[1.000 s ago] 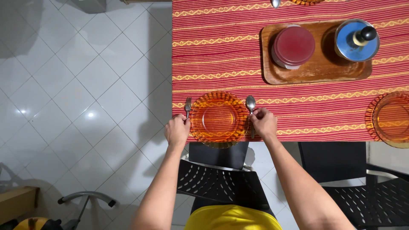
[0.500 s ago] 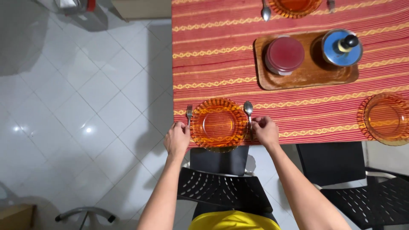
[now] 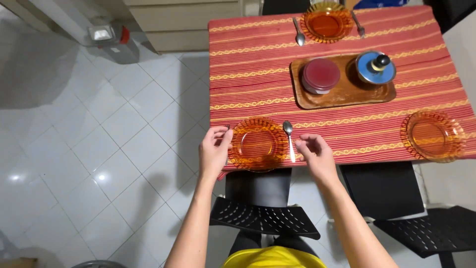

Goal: Placing a wooden tray with bowls, amber plates, and silverware onto a dining table to set it for a meal.

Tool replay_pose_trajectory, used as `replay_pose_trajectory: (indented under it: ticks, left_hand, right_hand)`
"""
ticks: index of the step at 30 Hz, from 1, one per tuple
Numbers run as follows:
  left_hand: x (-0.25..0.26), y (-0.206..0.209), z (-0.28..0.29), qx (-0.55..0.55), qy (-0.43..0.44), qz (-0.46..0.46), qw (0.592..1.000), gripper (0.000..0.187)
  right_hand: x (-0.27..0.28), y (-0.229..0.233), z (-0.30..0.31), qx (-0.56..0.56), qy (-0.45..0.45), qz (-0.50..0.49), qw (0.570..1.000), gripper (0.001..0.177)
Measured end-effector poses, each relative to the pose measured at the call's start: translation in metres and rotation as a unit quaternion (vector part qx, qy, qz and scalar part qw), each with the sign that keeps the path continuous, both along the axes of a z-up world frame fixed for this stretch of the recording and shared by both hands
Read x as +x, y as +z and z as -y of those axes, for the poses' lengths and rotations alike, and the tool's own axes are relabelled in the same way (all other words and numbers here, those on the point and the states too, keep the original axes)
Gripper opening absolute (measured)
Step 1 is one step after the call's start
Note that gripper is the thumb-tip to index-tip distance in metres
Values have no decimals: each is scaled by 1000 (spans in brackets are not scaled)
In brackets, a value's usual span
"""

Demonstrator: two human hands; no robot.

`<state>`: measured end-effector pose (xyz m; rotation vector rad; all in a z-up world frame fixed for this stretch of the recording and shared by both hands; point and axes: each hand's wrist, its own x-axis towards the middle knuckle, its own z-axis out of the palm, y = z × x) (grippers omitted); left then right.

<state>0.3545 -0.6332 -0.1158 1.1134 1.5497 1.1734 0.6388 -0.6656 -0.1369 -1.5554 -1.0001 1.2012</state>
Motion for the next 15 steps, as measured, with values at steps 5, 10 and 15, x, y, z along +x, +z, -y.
replay_pose_trajectory:
  ticks: [5, 10, 15]
  left_hand:
    - [2, 42, 36, 8, 3, 76, 997, 29]
    - [-5, 87, 84, 64, 10, 83, 994, 31]
    - [-33, 129, 122, 94, 22, 72, 993, 33]
  right_hand:
    - [-12, 47, 20, 45, 23, -72, 996, 26]
    - [-35, 107, 43, 83, 74, -86, 990, 27]
    - [-70, 146, 63, 119, 123, -102, 980, 28]
